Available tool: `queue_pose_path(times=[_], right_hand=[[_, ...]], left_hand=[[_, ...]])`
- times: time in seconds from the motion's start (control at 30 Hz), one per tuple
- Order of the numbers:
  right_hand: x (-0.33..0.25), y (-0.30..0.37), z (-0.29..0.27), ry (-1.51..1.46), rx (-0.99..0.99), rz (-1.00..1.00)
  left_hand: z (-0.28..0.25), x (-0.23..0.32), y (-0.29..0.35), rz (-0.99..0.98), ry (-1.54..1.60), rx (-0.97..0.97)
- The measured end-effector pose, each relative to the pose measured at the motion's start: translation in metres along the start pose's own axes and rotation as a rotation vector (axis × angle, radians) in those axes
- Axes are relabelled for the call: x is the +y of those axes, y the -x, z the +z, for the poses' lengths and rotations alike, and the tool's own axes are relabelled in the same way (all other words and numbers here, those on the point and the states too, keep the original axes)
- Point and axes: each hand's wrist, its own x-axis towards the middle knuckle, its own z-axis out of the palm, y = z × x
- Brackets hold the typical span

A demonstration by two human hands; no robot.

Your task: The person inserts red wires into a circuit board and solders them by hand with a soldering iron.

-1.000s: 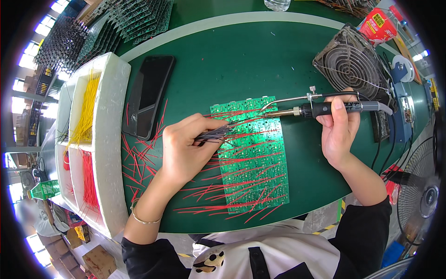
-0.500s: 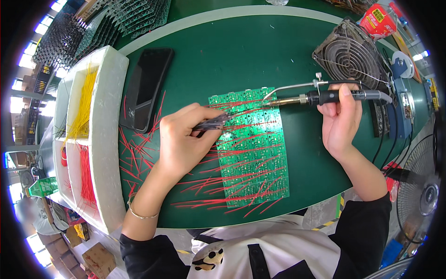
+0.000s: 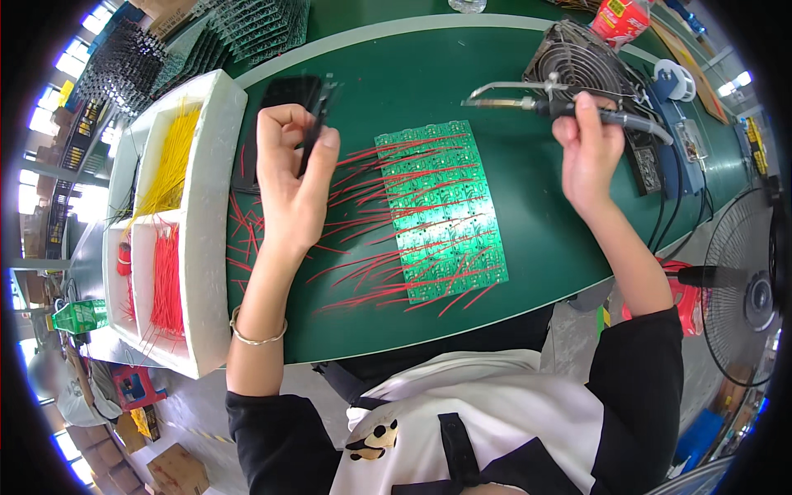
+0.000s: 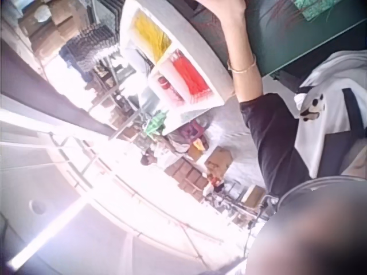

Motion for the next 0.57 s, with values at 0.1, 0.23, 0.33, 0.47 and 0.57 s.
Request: queue_pose_path(times=[0.1, 0.23, 0.33, 0.47, 0.57], right_hand=[[-0.046, -0.014, 0.002, -0.016, -0.134, 0.051], [-0.120, -0.029, -0.005, 0.000, -0.199, -0.075], [-0.126, -0.036, 0.003, 0.096, -0.230, -0.132], [-0.073, -0.040, 0.008, 0.201, -0.275, -0.039], [-0.032, -0.033, -0.013, 0.115, -0.293, 0.007]], left_hand=[[-0.002, 0.006, 0.006, 0.022, 0.045, -0.032], [0.007, 0.012, 0.003, 0.011, 0.237, -0.097], [0.012, 0.015, 0.009, -0.056, 0.329, -0.134], [0.011, 0.017, 0.016, -0.131, 0.168, -0.208], [0.011, 0.017, 0.016, -0.185, 0.236, -0.229]])
